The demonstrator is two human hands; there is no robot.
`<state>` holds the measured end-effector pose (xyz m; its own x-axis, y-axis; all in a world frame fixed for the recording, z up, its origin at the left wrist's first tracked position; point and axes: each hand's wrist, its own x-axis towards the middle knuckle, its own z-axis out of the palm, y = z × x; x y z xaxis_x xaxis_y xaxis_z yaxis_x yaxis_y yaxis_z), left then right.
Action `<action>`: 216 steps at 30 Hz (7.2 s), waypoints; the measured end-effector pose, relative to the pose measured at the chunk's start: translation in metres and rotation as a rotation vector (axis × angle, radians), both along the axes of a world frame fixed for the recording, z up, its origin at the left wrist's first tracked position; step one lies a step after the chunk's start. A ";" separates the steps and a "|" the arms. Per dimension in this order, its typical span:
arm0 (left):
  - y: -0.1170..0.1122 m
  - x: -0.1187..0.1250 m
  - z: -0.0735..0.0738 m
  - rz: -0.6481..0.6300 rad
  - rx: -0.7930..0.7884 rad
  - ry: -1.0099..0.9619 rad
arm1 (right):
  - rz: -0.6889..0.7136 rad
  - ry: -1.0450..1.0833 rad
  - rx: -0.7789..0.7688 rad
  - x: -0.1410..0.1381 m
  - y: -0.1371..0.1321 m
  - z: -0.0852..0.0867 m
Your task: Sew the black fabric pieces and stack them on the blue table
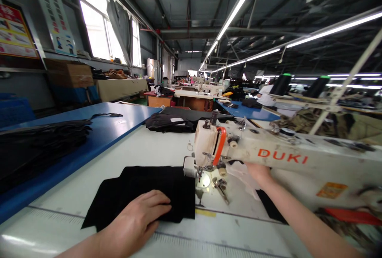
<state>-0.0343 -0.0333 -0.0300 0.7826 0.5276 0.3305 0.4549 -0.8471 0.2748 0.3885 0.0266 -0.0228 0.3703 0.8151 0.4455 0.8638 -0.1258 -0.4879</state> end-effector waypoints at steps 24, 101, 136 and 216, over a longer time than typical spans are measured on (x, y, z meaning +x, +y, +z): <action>0.029 0.074 -0.002 -0.142 0.074 0.101 | 0.792 -0.353 -0.091 -0.120 -0.084 -0.007; 0.067 0.099 0.012 0.077 -0.267 -0.067 | 0.651 -0.470 -0.048 -0.132 -0.086 -0.021; 0.051 0.084 -0.001 -0.152 0.122 0.102 | 0.673 -0.362 0.096 -0.133 -0.091 -0.012; 0.063 0.084 -0.004 -0.215 0.146 0.164 | 0.585 -0.422 -0.111 -0.141 -0.084 -0.014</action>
